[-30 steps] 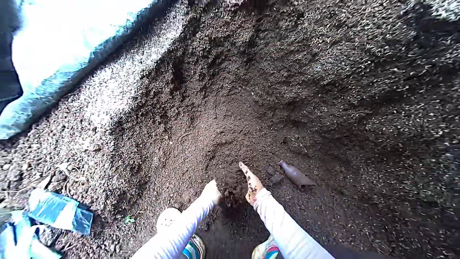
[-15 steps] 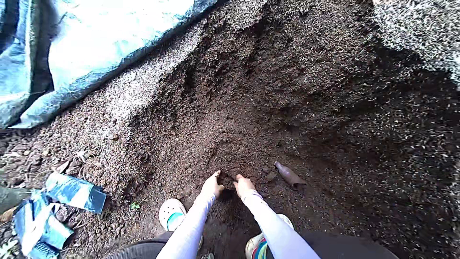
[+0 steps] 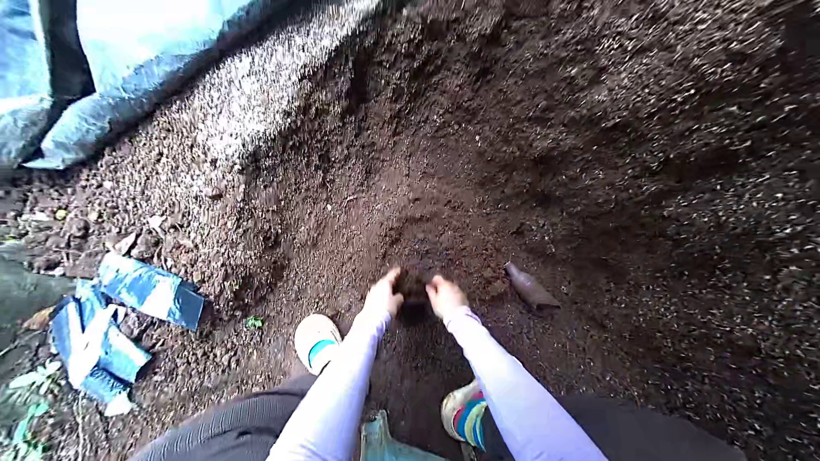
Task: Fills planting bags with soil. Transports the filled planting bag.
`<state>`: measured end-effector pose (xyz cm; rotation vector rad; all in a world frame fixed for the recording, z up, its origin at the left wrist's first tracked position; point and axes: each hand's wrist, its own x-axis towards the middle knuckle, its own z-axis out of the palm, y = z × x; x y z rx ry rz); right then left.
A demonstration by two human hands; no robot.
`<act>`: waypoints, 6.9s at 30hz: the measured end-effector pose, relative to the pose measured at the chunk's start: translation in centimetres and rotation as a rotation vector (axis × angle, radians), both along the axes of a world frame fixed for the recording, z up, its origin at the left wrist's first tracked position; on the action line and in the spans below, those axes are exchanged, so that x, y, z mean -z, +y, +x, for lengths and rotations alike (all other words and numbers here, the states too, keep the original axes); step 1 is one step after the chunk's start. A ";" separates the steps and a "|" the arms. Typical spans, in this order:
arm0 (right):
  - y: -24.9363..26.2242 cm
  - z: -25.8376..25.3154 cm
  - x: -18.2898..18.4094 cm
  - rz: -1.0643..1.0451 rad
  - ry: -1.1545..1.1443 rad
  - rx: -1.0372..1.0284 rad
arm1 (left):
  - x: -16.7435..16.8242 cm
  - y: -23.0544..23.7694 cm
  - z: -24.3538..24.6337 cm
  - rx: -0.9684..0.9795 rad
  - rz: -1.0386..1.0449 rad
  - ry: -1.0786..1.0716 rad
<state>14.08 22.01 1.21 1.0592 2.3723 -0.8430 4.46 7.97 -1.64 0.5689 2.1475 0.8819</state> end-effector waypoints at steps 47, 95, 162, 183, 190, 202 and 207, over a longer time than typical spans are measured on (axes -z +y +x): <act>1.8 -1.2 -3.6 -0.905 0.688 0.944 | -3.8 3.0 -2.0 0.304 -0.153 -0.066; -4.9 -0.6 -1.2 0.056 0.080 -0.294 | -0.9 -3.3 2.8 -0.096 -0.308 -0.131; -0.1 -3.9 -0.9 -0.204 -0.177 -0.237 | 0.1 2.9 -0.5 0.129 -0.616 0.140; 5.4 -5.2 0.9 -0.359 0.103 -0.710 | 1.1 1.9 5.7 -0.674 -0.279 -0.474; 16.1 -8.7 5.8 -0.123 0.268 -0.109 | -0.1 -2.5 5.9 -0.487 -0.228 -0.258; 12.3 -5.6 11.9 -0.190 -0.134 -0.100 | -0.1 -4.6 3.8 -0.047 0.095 0.550; 10.4 -4.0 3.6 -0.346 -0.012 -0.215 | 0.4 -2.9 4.5 0.042 -0.026 0.353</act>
